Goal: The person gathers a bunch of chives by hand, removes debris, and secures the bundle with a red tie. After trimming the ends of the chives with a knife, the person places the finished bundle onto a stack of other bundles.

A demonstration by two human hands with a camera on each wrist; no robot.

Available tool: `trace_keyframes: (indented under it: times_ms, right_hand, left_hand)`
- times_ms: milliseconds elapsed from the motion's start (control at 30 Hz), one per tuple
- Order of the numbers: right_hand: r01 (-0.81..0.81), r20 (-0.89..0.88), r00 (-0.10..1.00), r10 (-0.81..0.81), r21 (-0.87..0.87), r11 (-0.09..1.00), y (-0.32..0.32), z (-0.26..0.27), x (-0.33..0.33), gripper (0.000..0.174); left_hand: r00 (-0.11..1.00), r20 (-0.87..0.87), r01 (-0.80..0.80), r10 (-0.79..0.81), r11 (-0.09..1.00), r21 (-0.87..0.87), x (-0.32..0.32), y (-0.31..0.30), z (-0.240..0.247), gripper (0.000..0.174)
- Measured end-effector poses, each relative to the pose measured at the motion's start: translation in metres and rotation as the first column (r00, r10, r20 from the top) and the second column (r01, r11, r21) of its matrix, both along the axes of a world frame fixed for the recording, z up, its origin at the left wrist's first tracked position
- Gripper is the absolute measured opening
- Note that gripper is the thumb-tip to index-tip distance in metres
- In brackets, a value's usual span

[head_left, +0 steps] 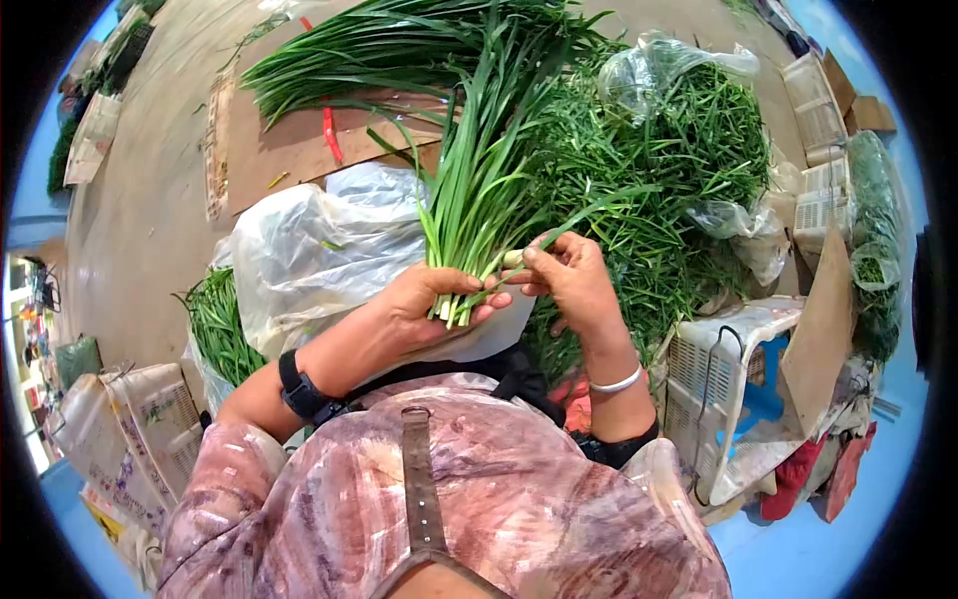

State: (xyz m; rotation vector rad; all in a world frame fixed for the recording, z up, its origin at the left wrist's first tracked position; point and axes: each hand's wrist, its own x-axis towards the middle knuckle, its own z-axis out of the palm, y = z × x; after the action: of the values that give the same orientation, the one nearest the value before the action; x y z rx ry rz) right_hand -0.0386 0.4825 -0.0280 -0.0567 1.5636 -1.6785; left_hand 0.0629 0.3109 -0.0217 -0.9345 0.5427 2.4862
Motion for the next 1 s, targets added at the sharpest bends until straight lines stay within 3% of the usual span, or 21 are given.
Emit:
trace_keyframes:
  times_ms: [100, 167, 200, 267, 333, 400, 433, 500, 533, 567, 667, 800, 933, 1000]
  right_hand:
    - [0.016, 0.094, 0.996, -0.012, -0.037, 0.999, -0.001, -0.010, 0.000, 0.017]
    - [0.118, 0.314, 0.949, -0.031, -0.261, 0.958, -0.001, -0.019, 0.001, 0.026]
    - [0.111, 0.313, 0.949, -0.024, -0.263, 0.958, -0.002, -0.022, 0.001, 0.026]
    - [0.206, 0.417, 0.909, -0.011, -0.425, 0.882, -0.002, -0.026, 0.006, 0.035]
    - [0.224, 0.416, 0.909, -0.015, -0.458, 0.860, -0.004, -0.030, 0.009, 0.033]
    - [0.156, 0.082, 0.987, -0.138, -0.306, 0.939, -0.006, -0.043, 0.009, 0.024]
    - [0.217, -0.010, 0.974, -0.225, -0.230, 0.949, -0.012, -0.040, 0.008, 0.020]
    - [0.237, -0.088, 0.963, -0.253, -0.157, 0.959, -0.012, -0.029, 0.004, 0.019]
    - [0.262, -0.166, 0.948, -0.272, -0.084, 0.962, -0.012, -0.027, 0.002, 0.018]
    - [0.310, -0.445, 0.855, -0.266, 0.027, 0.950, -0.006, -0.041, -0.013, 0.016]
    - [0.366, -0.593, 0.780, -0.198, 0.177, 0.914, 0.029, -0.058, -0.035, 0.015]
    - [0.550, -0.271, 0.814, -0.514, 0.074, 0.832, 0.073, -0.044, -0.039, 0.020]
    - [0.312, -0.129, 0.942, -0.310, -0.008, 0.950, 0.038, 0.010, 0.002, 0.018]
    - [0.190, -0.034, 0.981, -0.192, -0.071, 0.979, 0.017, 0.016, 0.017, 0.021]
  left_hand:
    - [1.000, 0.006, -0.015, 0.014, 0.999, 0.045, 0.001, -0.003, 0.002, 0.035]
    - [1.000, 0.028, -0.016, 0.013, 0.996, 0.089, 0.002, -0.006, -0.006, 0.034]
    - [0.999, 0.027, -0.023, 0.020, 0.996, 0.087, 0.003, -0.007, -0.007, 0.034]
    - [0.998, 0.003, -0.059, 0.059, 0.985, 0.165, 0.006, -0.009, -0.008, 0.037]
    - [0.999, -0.023, -0.032, 0.038, 0.976, 0.217, 0.005, -0.011, -0.007, 0.040]
    - [0.999, -0.052, -0.003, 0.018, 0.963, 0.268, 0.003, -0.011, -0.004, 0.043]
    - [0.997, -0.078, 0.026, -0.003, 0.956, 0.293, 0.002, -0.011, -0.002, 0.045]
    - [0.994, -0.109, 0.056, -0.022, 0.947, 0.317, 0.001, -0.011, -0.001, 0.047]
    - [0.992, -0.124, 0.047, -0.002, 0.932, 0.359, 0.003, -0.011, -0.003, 0.043]
    - [0.990, -0.139, 0.040, 0.018, 0.915, 0.401, 0.005, -0.011, -0.005, 0.040]
    - [0.990, -0.096, -0.042, 0.102, 0.870, 0.492, 0.006, -0.009, -0.014, 0.036]
    - [0.977, -0.161, -0.048, 0.138, 0.884, 0.464, -0.001, 0.001, -0.013, 0.031]
    - [0.992, -0.099, -0.032, 0.080, 0.908, 0.417, -0.006, 0.012, -0.018, 0.027]
    - [0.999, 0.006, -0.043, 0.042, 0.982, 0.183, -0.005, 0.018, -0.015, 0.026]
